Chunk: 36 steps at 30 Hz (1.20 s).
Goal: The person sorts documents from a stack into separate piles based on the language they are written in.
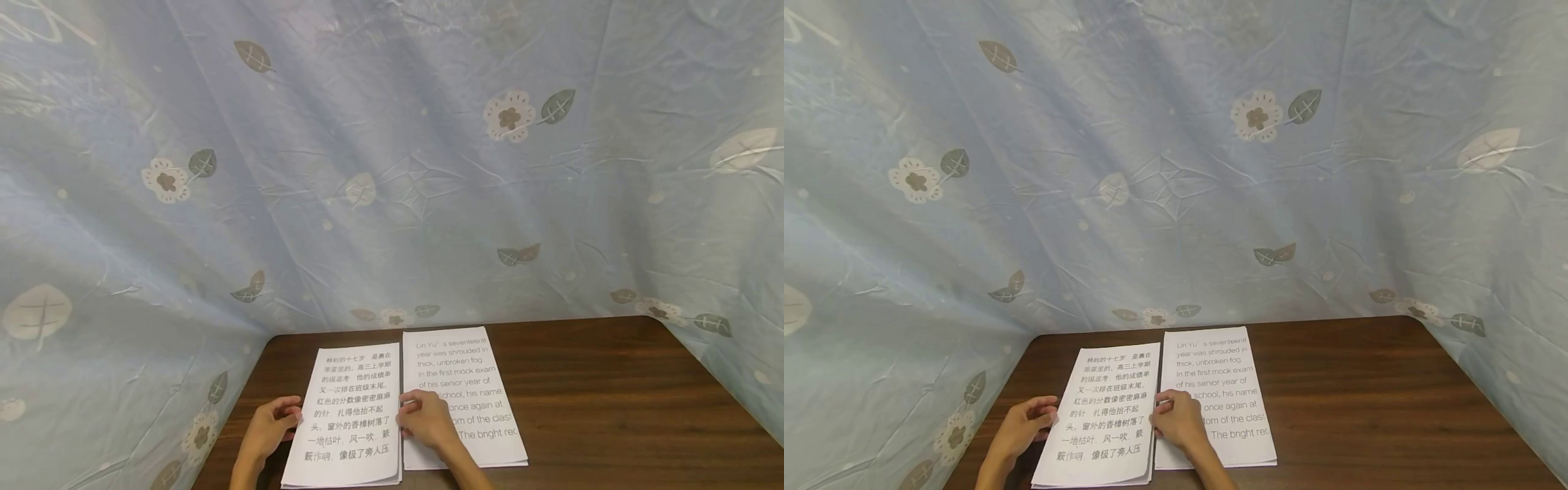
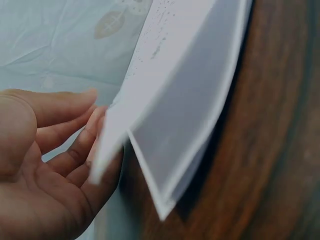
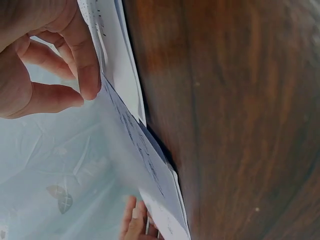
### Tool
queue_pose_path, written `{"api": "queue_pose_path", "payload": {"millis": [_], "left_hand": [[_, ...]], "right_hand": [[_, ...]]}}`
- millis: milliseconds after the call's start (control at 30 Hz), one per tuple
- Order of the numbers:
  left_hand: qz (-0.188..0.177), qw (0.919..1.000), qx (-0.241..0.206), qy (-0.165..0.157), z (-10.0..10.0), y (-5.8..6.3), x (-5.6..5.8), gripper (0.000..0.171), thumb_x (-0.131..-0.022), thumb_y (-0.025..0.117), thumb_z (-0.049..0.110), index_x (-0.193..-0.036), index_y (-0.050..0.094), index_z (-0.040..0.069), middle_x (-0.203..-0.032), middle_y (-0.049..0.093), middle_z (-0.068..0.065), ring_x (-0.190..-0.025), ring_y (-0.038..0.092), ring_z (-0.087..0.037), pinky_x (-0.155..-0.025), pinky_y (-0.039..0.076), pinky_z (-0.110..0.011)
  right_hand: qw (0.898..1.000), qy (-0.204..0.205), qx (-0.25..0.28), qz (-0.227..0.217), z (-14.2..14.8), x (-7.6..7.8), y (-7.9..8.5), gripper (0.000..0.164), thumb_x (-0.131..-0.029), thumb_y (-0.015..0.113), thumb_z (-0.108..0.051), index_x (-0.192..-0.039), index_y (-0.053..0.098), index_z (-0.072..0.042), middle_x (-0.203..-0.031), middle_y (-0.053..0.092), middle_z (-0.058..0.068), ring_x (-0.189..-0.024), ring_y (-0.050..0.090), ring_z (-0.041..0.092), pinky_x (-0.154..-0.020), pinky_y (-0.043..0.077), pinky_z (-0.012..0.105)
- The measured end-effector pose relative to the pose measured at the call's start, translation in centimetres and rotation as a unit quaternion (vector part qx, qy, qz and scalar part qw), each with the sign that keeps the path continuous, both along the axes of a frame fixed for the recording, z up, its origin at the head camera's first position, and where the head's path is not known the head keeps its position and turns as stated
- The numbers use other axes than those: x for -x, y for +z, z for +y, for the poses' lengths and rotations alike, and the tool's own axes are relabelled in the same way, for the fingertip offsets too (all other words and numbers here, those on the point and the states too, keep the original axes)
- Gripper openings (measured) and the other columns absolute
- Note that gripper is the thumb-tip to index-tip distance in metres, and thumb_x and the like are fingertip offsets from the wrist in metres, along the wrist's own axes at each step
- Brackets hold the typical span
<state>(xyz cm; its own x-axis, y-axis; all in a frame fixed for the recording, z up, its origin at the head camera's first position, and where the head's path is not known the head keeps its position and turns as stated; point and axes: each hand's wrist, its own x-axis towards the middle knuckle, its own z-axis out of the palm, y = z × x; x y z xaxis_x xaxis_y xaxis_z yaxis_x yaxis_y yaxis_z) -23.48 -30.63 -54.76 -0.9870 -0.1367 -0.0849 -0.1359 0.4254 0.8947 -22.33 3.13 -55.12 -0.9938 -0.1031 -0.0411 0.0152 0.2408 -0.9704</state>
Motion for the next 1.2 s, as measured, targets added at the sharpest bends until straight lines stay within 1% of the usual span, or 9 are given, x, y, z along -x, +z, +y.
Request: {"api": "queue_pose_path", "payload": {"millis": [167, 300, 467, 600, 700, 800, 1000, 1200], "left_hand": [[-0.004, 0.9999, 0.008, 0.007, -0.2, 0.4, -0.2, 0.036, -0.101, 0.069, 0.006, -0.134, 0.067, -0.008, -0.109, 0.074, -0.014, -0.091, 0.070, -0.022, -0.073, 0.066, -0.037], [-0.008, 0.9999, 0.005, 0.010, -0.1, 0.7, -0.3, 0.036, -0.101, 0.070, 0.007, -0.134, 0.067, -0.008, -0.110, 0.074, -0.015, -0.092, 0.070, -0.022, -0.073, 0.066, -0.037], [-0.006, 0.9999, -0.008, 0.008, 0.9, 1.1, -0.3, 0.036, -0.101, 0.071, 0.008, -0.134, 0.067, -0.007, -0.108, 0.073, -0.014, -0.088, 0.069, -0.022, -0.071, 0.064, -0.035], [0.011, 0.9998, -0.014, -0.004, 2.5, 1.7, 0.2, 0.038, -0.100, 0.072, 0.009, -0.134, 0.067, -0.008, -0.106, 0.073, -0.013, -0.087, 0.068, -0.022, -0.069, 0.063, -0.034], [0.020, 0.9996, -0.019, -0.007, 3.8, 1.9, 0.3, 0.039, -0.100, 0.073, 0.009, -0.135, 0.067, -0.008, -0.106, 0.072, -0.013, -0.086, 0.069, -0.022, -0.069, 0.064, -0.034], [0.024, 0.9992, -0.027, -0.019, 5.3, 2.1, 0.6, 0.039, -0.100, 0.073, 0.010, -0.135, 0.067, -0.007, -0.105, 0.070, -0.013, -0.086, 0.069, -0.022, -0.070, 0.065, -0.035], [0.030, 0.9979, -0.032, -0.048, 8.2, 1.9, 1.1, 0.042, -0.100, 0.074, 0.013, -0.136, 0.067, -0.006, -0.108, 0.071, -0.014, -0.088, 0.071, -0.022, -0.073, 0.067, -0.037], [0.038, 0.9951, -0.046, -0.079, 10.9, 1.7, 1.5, 0.044, -0.100, 0.074, 0.015, -0.137, 0.066, -0.007, -0.109, 0.071, -0.015, -0.089, 0.072, -0.023, -0.073, 0.067, -0.038]], "right_hand": [[1.000, -0.009, -0.022, 0.014, 0.3, 0.0, 0.2, 0.038, -0.085, 0.078, -0.004, -0.121, 0.073, 0.005, -0.090, 0.076, 0.006, -0.065, 0.071, 0.015, -0.058, 0.059, 0.027], [1.000, -0.005, -0.023, 0.016, 0.9, 0.1, 0.3, 0.037, -0.085, 0.077, -0.005, -0.121, 0.073, 0.005, -0.090, 0.076, 0.006, -0.066, 0.072, 0.015, -0.059, 0.061, 0.028], [0.999, -0.011, -0.031, 0.016, 2.8, 0.2, 0.4, 0.035, -0.089, 0.077, -0.008, -0.121, 0.073, 0.006, -0.093, 0.076, 0.008, -0.069, 0.073, 0.015, -0.061, 0.064, 0.028], [0.998, -0.033, -0.044, 0.011, 4.8, 0.3, 0.4, 0.035, -0.090, 0.076, -0.009, -0.121, 0.073, 0.006, -0.096, 0.075, 0.009, -0.071, 0.073, 0.015, -0.062, 0.064, 0.028], [0.997, -0.043, -0.059, 0.009, 6.0, 0.5, 0.3, 0.036, -0.090, 0.076, -0.009, -0.122, 0.073, 0.006, -0.096, 0.075, 0.009, -0.071, 0.073, 0.015, -0.063, 0.064, 0.027], [0.996, -0.054, -0.066, 0.008, 7.2, 0.4, 0.1, 0.038, -0.089, 0.076, -0.009, -0.123, 0.073, 0.006, -0.098, 0.074, 0.010, -0.072, 0.072, 0.015, -0.063, 0.064, 0.026], [0.995, -0.071, -0.074, 0.005, 9.1, 0.3, 0.4, 0.039, -0.090, 0.076, -0.009, -0.125, 0.072, 0.006, -0.099, 0.074, 0.010, -0.071, 0.072, 0.016, -0.063, 0.064, 0.028], [0.992, -0.096, -0.079, 0.007, 10.8, 0.3, 0.7, 0.037, -0.089, 0.077, -0.008, -0.124, 0.074, 0.005, -0.096, 0.074, 0.008, -0.069, 0.071, 0.017, -0.060, 0.061, 0.027]]}}
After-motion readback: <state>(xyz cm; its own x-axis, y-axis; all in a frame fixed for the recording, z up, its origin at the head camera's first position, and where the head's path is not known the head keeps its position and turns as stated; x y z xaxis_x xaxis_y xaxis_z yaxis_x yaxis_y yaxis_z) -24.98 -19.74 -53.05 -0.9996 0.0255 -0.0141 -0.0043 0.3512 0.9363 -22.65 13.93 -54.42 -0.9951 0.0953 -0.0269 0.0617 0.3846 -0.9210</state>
